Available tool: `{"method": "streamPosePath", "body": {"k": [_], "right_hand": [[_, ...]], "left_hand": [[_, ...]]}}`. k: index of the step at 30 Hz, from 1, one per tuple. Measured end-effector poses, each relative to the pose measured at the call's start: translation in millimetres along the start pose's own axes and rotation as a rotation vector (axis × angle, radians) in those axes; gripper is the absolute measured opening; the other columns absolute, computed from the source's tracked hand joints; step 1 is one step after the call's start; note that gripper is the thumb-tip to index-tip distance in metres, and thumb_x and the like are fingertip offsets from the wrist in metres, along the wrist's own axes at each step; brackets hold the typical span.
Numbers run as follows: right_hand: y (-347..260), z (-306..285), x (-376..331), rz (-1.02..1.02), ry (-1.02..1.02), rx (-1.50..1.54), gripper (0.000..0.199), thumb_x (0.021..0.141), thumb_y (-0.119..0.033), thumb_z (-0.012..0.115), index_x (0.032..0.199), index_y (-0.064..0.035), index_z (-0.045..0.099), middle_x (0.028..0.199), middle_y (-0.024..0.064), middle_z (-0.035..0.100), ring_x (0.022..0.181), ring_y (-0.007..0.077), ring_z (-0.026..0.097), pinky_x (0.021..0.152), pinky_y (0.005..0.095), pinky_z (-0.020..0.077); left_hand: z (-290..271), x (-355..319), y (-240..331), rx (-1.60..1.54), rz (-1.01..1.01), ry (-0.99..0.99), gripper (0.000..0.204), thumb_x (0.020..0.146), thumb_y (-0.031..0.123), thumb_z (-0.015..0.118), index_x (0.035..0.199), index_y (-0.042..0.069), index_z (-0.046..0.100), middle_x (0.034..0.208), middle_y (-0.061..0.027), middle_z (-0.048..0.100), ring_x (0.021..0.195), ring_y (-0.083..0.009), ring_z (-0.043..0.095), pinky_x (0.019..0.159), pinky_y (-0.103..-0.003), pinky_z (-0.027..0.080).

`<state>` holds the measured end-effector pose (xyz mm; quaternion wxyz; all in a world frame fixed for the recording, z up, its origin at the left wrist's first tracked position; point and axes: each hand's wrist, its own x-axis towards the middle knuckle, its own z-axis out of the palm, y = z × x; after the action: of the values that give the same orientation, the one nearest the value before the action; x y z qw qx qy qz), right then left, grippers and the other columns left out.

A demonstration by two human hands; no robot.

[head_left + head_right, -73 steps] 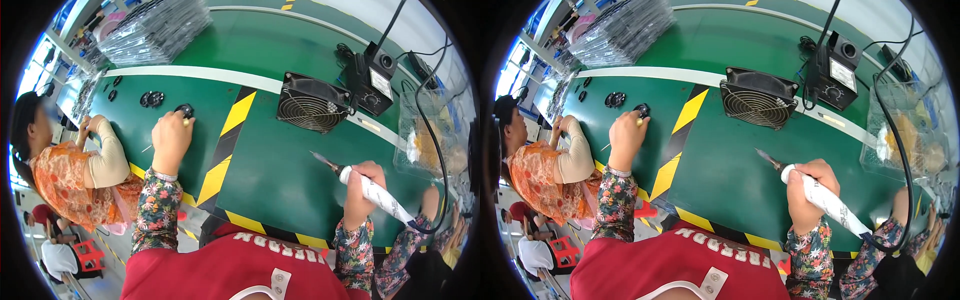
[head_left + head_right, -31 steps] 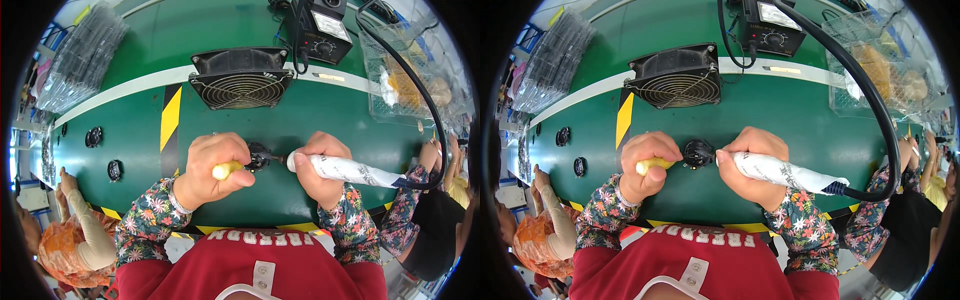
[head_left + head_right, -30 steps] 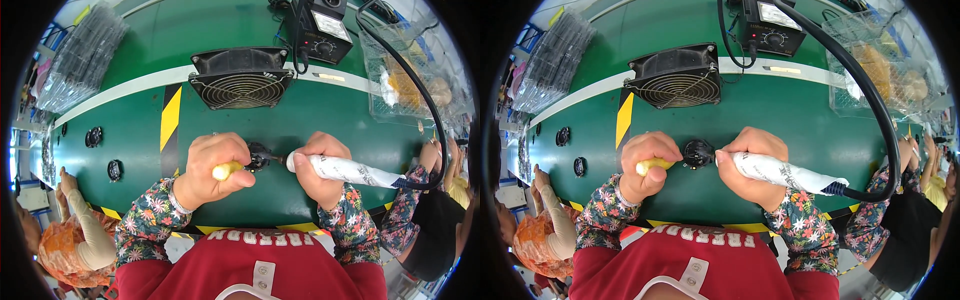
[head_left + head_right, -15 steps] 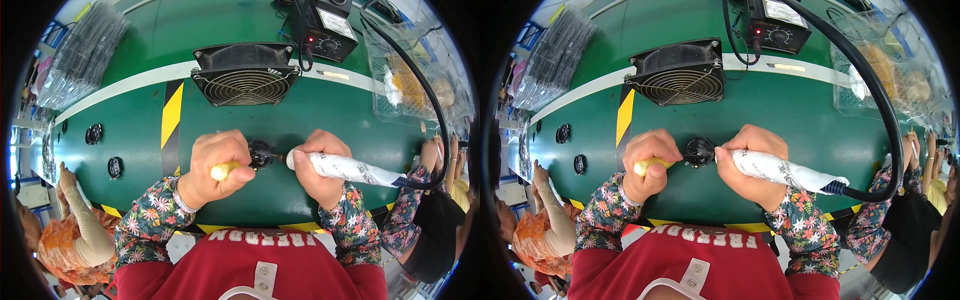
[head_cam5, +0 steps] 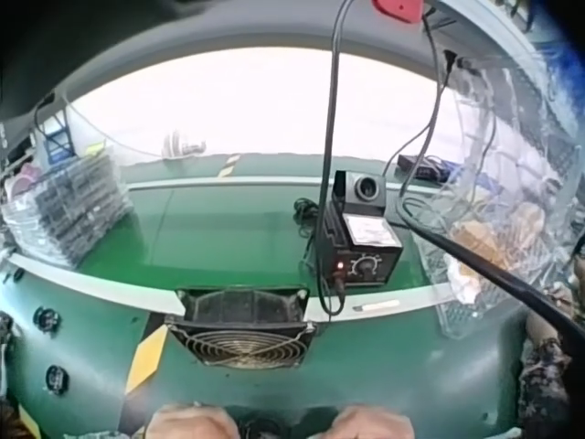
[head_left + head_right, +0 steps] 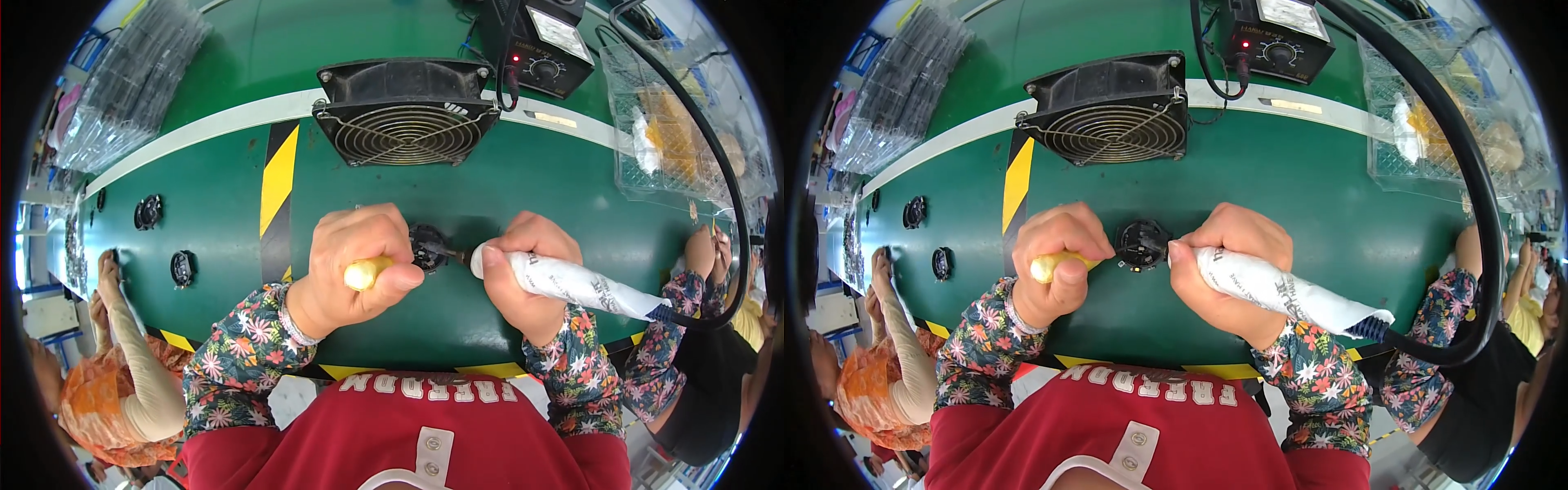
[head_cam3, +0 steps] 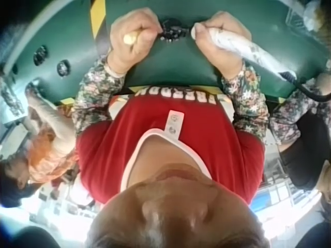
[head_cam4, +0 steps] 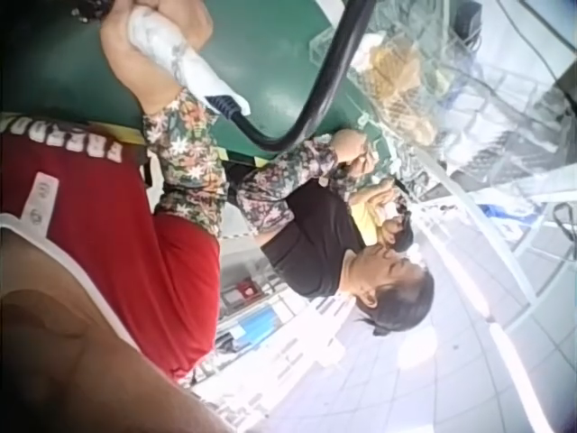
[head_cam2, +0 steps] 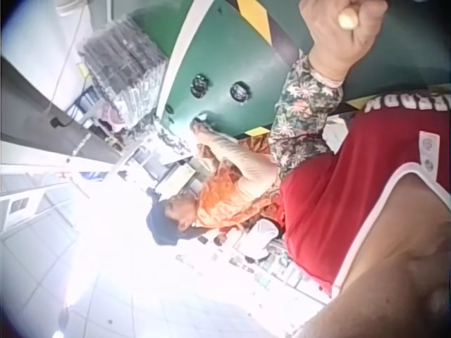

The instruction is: The person solders electronic components onto small circular circuit boards using a soldering iron and solder wire, with a cooling fan nearby.

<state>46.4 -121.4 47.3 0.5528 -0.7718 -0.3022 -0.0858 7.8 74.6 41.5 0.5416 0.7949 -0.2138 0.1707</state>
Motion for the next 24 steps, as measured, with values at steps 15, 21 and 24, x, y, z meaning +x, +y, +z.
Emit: {"method": "streamPosePath", "body": {"k": [15,21,24], "right_hand": [[-8.8,1.8,3.2,-0.028,0.004,-0.021,0.016,0.064,-0.002,0.067,0.062,-0.0061,0.051,0.053,0.0044,0.047,0.043,0.0194,0.047,0.041,0.0288,0.0340],[-5.1,0.0,-0.8,0.014,0.020,0.012,0.016,0.066,-0.003,0.067,0.063,-0.0056,0.052,0.054,0.0044,0.050,0.044,0.0176,0.048,0.042,0.0280,0.0361],[-4.6,-2.1,-1.3,0.035,0.034,0.028,0.016,0.067,-0.002,0.067,0.063,-0.0052,0.052,0.055,0.0044,0.051,0.044,0.0168,0.049,0.042,0.0275,0.0371]], "left_hand": [[-2.1,2.0,0.9,0.010,0.021,-0.028,0.044,0.087,0.043,0.049,0.067,0.004,0.050,0.063,-0.0091,0.057,0.052,-0.0193,0.053,0.047,-0.027,0.040],[0.1,2.2,-2.4,0.009,0.042,-0.016,0.043,0.087,0.041,0.049,0.066,0.004,0.050,0.062,-0.0090,0.057,0.051,-0.0194,0.052,0.046,-0.028,0.040],[4.8,2.2,-5.7,-0.022,0.089,0.080,0.035,0.077,0.030,0.065,0.060,0.007,0.046,0.055,-0.0045,0.047,0.044,-0.0192,0.045,0.040,-0.028,0.034]]}}
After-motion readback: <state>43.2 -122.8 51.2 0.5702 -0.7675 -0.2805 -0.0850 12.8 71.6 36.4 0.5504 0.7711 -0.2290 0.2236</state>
